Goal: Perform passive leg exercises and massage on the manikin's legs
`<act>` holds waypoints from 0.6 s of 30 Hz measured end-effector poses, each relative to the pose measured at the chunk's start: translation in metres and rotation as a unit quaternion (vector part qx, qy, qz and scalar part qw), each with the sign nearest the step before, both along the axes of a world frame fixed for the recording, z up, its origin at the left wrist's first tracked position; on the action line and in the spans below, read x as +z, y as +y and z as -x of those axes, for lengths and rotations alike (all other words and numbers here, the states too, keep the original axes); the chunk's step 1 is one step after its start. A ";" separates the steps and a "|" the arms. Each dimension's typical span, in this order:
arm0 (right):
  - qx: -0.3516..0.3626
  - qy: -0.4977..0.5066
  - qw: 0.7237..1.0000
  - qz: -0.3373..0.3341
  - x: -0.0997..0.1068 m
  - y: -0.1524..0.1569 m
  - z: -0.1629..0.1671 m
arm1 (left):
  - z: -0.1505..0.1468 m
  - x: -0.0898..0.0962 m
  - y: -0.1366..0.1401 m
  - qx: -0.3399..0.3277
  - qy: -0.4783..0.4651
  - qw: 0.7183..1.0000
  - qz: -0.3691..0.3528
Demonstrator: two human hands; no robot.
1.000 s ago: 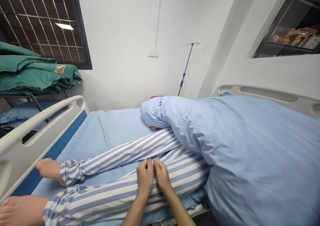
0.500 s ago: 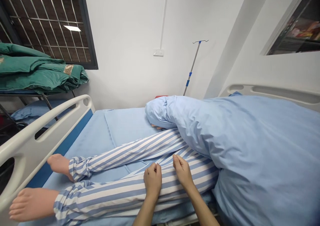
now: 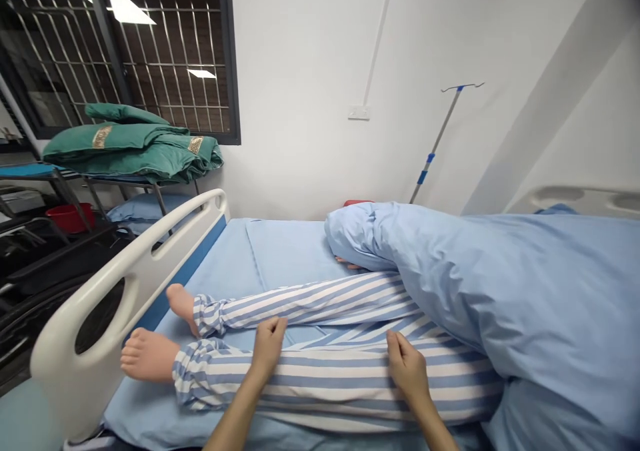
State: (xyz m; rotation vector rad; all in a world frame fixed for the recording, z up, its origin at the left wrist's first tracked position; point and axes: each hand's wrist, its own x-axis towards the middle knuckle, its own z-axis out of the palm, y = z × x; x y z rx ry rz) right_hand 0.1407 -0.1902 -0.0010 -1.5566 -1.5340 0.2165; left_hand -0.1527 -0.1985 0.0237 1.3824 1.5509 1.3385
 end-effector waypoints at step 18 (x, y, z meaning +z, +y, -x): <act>-0.031 -0.084 0.992 0.090 0.009 -0.001 0.009 | 0.101 -0.041 -0.033 0.120 0.119 0.986 0.020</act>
